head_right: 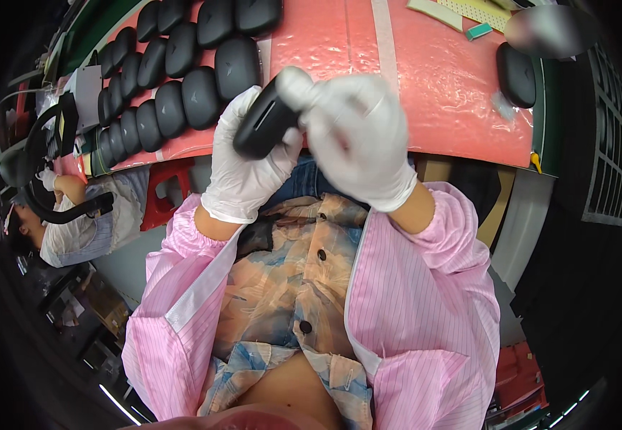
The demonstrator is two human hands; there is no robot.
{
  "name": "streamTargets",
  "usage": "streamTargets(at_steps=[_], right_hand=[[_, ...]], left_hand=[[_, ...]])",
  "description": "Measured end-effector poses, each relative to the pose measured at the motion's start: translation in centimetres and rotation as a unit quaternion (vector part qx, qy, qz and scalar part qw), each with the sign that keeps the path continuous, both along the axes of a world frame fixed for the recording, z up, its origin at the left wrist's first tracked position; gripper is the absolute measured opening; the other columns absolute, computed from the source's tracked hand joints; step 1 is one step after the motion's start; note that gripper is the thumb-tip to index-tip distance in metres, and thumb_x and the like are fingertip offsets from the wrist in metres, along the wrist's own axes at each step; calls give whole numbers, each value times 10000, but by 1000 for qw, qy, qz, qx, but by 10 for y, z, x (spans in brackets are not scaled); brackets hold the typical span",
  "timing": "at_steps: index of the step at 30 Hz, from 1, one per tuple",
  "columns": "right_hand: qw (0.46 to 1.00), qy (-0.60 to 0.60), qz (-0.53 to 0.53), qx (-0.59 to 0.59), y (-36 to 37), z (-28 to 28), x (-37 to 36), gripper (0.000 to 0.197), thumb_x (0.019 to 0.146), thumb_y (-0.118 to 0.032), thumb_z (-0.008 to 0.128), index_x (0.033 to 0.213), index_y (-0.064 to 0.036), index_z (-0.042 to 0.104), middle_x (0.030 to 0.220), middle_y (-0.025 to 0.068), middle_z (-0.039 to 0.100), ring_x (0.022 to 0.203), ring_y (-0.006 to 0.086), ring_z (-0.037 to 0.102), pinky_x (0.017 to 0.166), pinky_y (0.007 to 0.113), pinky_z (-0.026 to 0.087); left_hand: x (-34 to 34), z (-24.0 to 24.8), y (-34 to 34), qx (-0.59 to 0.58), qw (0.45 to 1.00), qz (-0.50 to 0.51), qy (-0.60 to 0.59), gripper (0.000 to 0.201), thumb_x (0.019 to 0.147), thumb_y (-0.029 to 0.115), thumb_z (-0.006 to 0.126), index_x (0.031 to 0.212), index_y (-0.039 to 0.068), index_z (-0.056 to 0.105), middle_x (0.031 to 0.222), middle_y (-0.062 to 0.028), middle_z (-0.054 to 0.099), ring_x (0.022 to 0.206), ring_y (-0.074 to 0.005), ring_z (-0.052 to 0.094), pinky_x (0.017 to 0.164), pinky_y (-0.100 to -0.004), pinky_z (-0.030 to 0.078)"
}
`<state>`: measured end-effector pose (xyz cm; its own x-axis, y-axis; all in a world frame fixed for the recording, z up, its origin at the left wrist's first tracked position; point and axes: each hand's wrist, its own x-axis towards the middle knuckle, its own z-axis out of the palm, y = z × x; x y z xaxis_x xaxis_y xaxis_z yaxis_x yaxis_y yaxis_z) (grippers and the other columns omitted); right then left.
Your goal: Cleaning and inspecting black earbud charging cases at an assembly line workstation.
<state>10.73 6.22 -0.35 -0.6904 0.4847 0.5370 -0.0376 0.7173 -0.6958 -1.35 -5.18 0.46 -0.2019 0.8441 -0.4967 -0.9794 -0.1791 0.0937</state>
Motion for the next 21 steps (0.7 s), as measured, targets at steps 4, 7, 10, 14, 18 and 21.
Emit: streamTargets(at_steps=[4, 7, 10, 14, 18, 21], right_hand=[[991, -40, 18, 125, -10, 4, 6, 432, 711, 58, 606, 1096, -110, 709, 829, 51, 572, 747, 213, 546, 651, 338, 434], [995, 4, -84, 60, 0, -3, 4, 432, 700, 49, 612, 1096, -95, 709, 823, 48, 567, 744, 223, 536, 660, 341, 433], [995, 17, -65, -79, -3, -6, 3, 435, 696, 38, 617, 1101, -89, 707, 818, 46, 561, 729, 229, 527, 662, 342, 431], [994, -3, 48, 93, -13, 14, 7, 470, 649, 20, 618, 1070, -156, 731, 795, 19, 552, 700, 213, 522, 607, 331, 388], [999, 2, -46, 30, 12, 9, 7, 440, 695, 61, 590, 1080, -105, 725, 759, 36, 544, 682, 203, 511, 630, 319, 415], [999, 30, -25, -25, 20, -10, 3, 391, 733, -18, 627, 1089, -160, 706, 751, 39, 553, 720, 217, 550, 624, 353, 432]], left_hand=[[6, 8, 4, -106, 994, -20, 6, 288, 943, 263, 547, 1042, -2, 598, 972, -122, 663, 884, -228, 659, 808, -380, 566], [7, 4, 3, -13, 999, -24, -25, 253, 942, 242, 543, 1022, 7, 595, 971, -120, 650, 882, -229, 651, 778, -365, 571], [7, 1, 4, 5, 999, -43, -2, 212, 926, 231, 572, 984, 28, 594, 922, -109, 641, 872, -226, 649, 769, -345, 569], [3, -5, -4, -34, 998, -27, 53, 197, 910, 270, 604, 980, 85, 599, 939, -52, 643, 867, -175, 648, 792, -328, 556], [5, 9, -1, -47, 994, -39, 89, 222, 919, 266, 589, 996, 59, 619, 916, -80, 667, 821, -187, 675, 664, -294, 589], [5, 0, 3, -27, 997, -48, 57, 260, 928, 263, 575, 1021, 24, 622, 951, -114, 670, 828, -213, 676, 661, -299, 593]])
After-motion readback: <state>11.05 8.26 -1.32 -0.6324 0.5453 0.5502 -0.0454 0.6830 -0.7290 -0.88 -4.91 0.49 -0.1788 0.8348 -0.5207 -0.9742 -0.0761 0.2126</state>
